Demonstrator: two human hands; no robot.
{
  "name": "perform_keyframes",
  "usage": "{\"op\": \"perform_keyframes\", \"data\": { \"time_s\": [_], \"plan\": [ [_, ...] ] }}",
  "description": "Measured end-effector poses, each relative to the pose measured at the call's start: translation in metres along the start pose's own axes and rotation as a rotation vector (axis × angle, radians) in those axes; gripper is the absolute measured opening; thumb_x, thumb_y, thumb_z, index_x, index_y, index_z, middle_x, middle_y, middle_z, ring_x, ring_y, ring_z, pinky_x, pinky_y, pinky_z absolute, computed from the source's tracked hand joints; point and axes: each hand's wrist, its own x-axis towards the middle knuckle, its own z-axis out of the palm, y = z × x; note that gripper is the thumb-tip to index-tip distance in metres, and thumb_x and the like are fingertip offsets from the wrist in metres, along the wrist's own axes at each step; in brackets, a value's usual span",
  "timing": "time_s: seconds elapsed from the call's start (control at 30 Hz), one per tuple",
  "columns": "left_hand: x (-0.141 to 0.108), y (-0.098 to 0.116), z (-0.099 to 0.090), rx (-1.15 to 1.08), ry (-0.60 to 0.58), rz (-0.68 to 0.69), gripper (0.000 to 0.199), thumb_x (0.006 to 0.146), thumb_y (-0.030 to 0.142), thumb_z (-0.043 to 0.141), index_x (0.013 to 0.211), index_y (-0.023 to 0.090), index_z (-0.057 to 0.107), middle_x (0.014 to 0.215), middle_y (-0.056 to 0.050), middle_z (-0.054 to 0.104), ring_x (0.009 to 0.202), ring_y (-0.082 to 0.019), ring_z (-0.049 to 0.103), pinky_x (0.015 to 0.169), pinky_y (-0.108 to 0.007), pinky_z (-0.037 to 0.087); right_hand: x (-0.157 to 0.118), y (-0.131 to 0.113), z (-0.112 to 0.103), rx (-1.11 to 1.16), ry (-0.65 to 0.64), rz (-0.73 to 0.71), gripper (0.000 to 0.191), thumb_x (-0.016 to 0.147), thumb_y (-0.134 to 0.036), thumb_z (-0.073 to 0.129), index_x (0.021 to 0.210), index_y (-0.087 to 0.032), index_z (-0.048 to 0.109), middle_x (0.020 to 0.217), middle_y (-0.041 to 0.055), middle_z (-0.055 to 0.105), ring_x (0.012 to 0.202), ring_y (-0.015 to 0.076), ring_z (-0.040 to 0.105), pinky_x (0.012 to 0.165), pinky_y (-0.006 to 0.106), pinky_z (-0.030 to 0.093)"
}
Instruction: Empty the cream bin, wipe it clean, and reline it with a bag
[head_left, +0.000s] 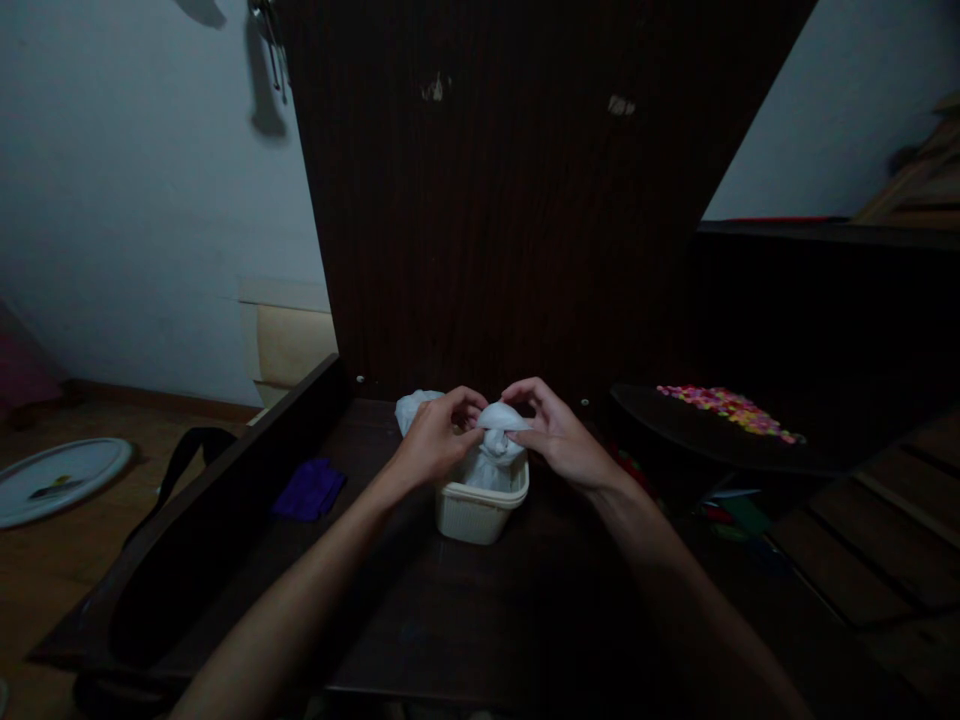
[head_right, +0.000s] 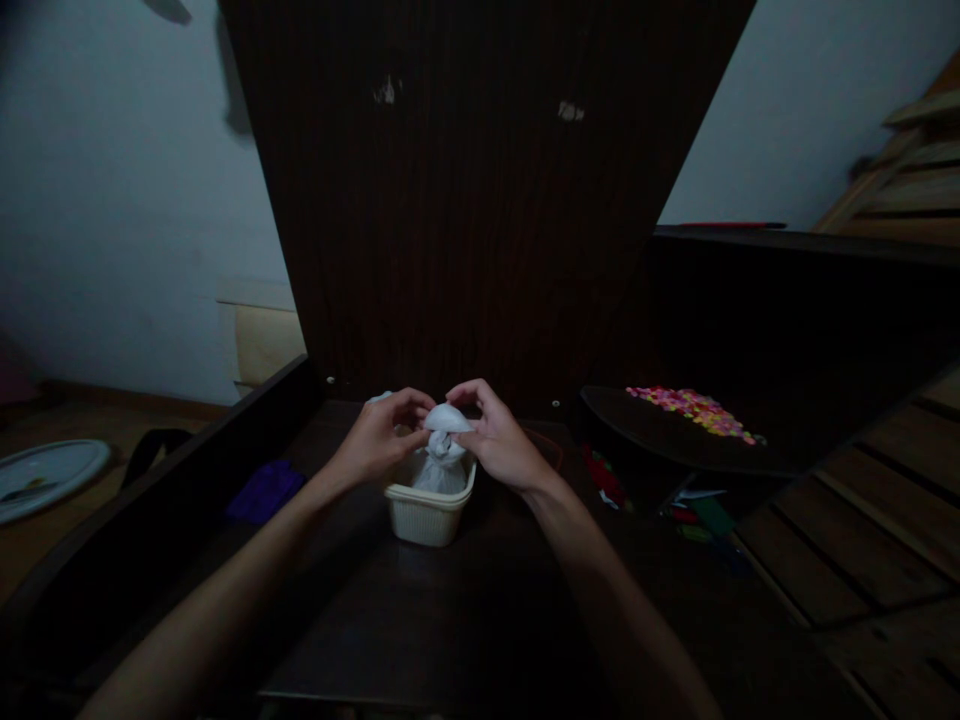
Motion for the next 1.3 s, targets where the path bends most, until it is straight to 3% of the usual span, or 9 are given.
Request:
{"op": "perform_keyframes", "data": {
  "time_s": [0.2, 0.37, 0.63, 0.97, 1.1, 1.23, 1.3],
  "plan": [
    [0.001, -0.006, 0.0, -0.235, -0.086, -0.061, 0.028, 0.076, 0.008, 0.067, 0.102, 0.015, 0.06, 0.085, -0.001, 0.067, 0.079, -0.014, 0.062, 0.074, -0.027, 0.048, 0.001, 0.005, -0.001, -0.02, -0.037, 0.023, 0.032, 0.067, -0.019, 0.069, 0.095, -0.024, 0.053, 0.093, -0.0006, 0.062, 0.077, 0.0157, 0.064, 0.066, 0.028, 0.051],
    [0.002, -0.011, -0.001, -0.375, -0.16, -0.114, 0.03, 0.076, 0.013, 0.069, 0.101, 0.017, 0.054, 0.079, 0.002, 0.061, 0.074, -0.012, 0.057, 0.069, -0.025, 0.045, 0.002, 0.013, -0.003, -0.295, 0.079, -0.122, 0.016, 0.072, -0.019, 0.059, 0.087, -0.022, 0.057, 0.085, -0.0008, 0.059, 0.074, 0.0151, 0.059, 0.063, 0.026, 0.047],
    [0.004, -0.012, -0.008, -0.577, -0.287, -0.199, 0.051, 0.072, 0.027, 0.084, 0.108, 0.019, 0.048, 0.086, 0.0, 0.067, 0.074, -0.013, 0.064, 0.069, -0.026, 0.049, -0.001, 0.007, -0.002, -0.718, 0.113, -0.292, 0.026, 0.07, -0.004, 0.05, 0.087, -0.022, 0.059, 0.081, -0.0001, 0.062, 0.073, 0.0164, 0.056, 0.065, 0.027, 0.041],
    [0.004, -0.004, -0.013, -0.663, -0.444, -0.247, 0.055, 0.071, 0.031, 0.087, 0.111, 0.02, 0.051, 0.084, 0.0, 0.068, 0.072, -0.014, 0.066, 0.067, -0.026, 0.051, 0.003, 0.005, 0.002, -0.746, 0.083, -0.333, 0.022, 0.075, -0.006, 0.049, 0.084, -0.022, 0.06, 0.078, -0.0006, 0.065, 0.07, 0.0159, 0.06, 0.065, 0.027, 0.042],
    [0.003, -0.002, -0.015, -0.616, -0.437, -0.256, 0.053, 0.074, 0.029, 0.085, 0.114, 0.02, 0.052, 0.089, -0.001, 0.069, 0.076, -0.014, 0.067, 0.071, -0.027, 0.051, 0.003, 0.006, 0.0, -0.704, 0.11, -0.269, 0.019, 0.075, -0.01, 0.052, 0.086, -0.022, 0.062, 0.075, -0.0012, 0.064, 0.065, 0.0148, 0.058, 0.06, 0.025, 0.042],
    [0.003, -0.001, -0.015, -0.596, -0.349, -0.213, 0.049, 0.075, 0.024, 0.082, 0.114, 0.02, 0.052, 0.096, -0.002, 0.07, 0.084, -0.015, 0.068, 0.079, -0.029, 0.051, -0.002, 0.007, -0.004, -0.644, 0.191, -0.192, 0.009, 0.074, -0.017, 0.061, 0.078, -0.023, 0.055, 0.064, -0.0042, 0.053, 0.056, 0.0127, 0.049, 0.052, 0.024, 0.038],
    [0.003, -0.002, -0.014, -0.586, -0.295, -0.191, 0.049, 0.075, 0.022, 0.082, 0.114, 0.019, 0.053, 0.097, -0.003, 0.07, 0.086, -0.016, 0.068, 0.081, -0.03, 0.051, -0.005, 0.007, -0.005, -0.624, 0.229, -0.179, 0.013, 0.074, -0.021, 0.064, 0.074, -0.023, 0.051, 0.061, -0.005, 0.05, 0.055, 0.0123, 0.047, 0.05, 0.024, 0.036]
  ]
}}
